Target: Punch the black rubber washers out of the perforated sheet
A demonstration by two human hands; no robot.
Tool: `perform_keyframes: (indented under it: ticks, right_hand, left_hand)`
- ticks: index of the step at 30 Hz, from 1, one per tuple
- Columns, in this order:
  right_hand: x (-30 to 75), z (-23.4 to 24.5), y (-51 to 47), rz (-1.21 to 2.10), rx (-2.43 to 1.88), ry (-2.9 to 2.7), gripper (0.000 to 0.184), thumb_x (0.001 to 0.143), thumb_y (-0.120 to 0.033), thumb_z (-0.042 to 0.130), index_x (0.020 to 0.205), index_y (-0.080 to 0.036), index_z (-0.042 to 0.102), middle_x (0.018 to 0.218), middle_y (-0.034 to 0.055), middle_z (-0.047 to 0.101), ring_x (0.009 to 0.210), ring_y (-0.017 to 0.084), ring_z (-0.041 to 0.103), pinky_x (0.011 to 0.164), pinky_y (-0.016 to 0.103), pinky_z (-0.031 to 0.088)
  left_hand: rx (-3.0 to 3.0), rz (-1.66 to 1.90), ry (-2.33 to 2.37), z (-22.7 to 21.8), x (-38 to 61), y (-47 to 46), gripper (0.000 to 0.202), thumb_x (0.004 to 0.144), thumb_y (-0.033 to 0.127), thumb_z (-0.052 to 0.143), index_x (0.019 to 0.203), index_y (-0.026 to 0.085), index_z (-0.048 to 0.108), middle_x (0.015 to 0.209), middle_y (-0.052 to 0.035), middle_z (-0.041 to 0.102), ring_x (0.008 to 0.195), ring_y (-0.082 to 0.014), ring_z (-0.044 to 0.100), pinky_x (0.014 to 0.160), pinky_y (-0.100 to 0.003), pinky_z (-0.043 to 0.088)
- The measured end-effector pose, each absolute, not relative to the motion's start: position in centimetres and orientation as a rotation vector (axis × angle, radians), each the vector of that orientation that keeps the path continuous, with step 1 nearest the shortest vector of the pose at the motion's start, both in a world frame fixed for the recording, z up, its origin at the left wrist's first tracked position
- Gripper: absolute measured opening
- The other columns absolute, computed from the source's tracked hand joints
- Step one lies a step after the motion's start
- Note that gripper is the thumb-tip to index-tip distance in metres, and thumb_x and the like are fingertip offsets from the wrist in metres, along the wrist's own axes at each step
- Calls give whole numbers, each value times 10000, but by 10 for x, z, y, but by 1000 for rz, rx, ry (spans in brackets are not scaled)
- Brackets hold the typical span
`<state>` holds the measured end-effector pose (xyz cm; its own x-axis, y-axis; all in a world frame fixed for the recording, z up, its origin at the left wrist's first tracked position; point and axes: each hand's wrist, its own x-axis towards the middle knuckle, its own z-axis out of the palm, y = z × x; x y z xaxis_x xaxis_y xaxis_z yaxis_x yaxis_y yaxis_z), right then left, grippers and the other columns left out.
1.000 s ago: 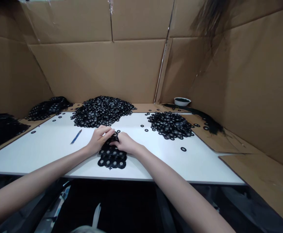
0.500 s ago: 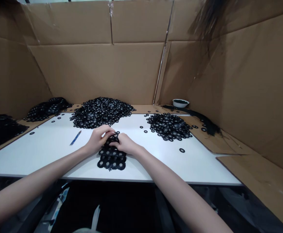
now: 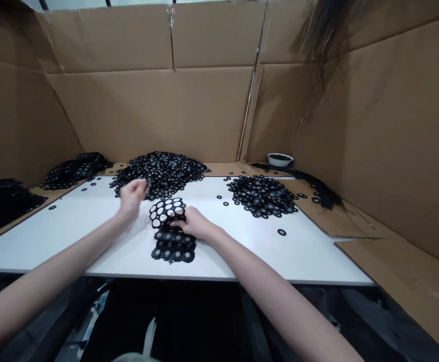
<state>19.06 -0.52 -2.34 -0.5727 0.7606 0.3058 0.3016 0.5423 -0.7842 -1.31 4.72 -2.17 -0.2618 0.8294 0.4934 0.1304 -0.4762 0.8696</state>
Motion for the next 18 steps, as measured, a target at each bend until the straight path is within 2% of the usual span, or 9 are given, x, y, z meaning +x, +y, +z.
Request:
perform_keyframes:
  ticks: [4,11,18]
  right_hand:
    - [194,-21,-10,1052,-923,-2051,154,801,-298,579,820,-153,625,883,56,671,827,203,597,776,333,458]
    - [199,-11,-13,1317,-992,-1706,322,725,-386,681,925,-149,590,954,66,658,868,197,603,783,342,484]
    - [201,-7,-11,1464,-905,-1562,397,704,-363,716,1020,-164,582,1068,87,651,953,205,610,858,363,479]
  left_hand:
    - [1283,1760,1250,-23,-48,66,271,650,378,668,717,118,633,563,3,549,451,-71,413,422,-184,291]
    - [1193,1651,1123,-25,-47,75,385,567,422,741,760,104,645,671,-31,619,562,-104,553,532,-212,450]
    - [1082,1676,1147,-23,-60,86,282,583,324,746,700,96,628,678,-44,617,603,-122,578,634,-281,509]
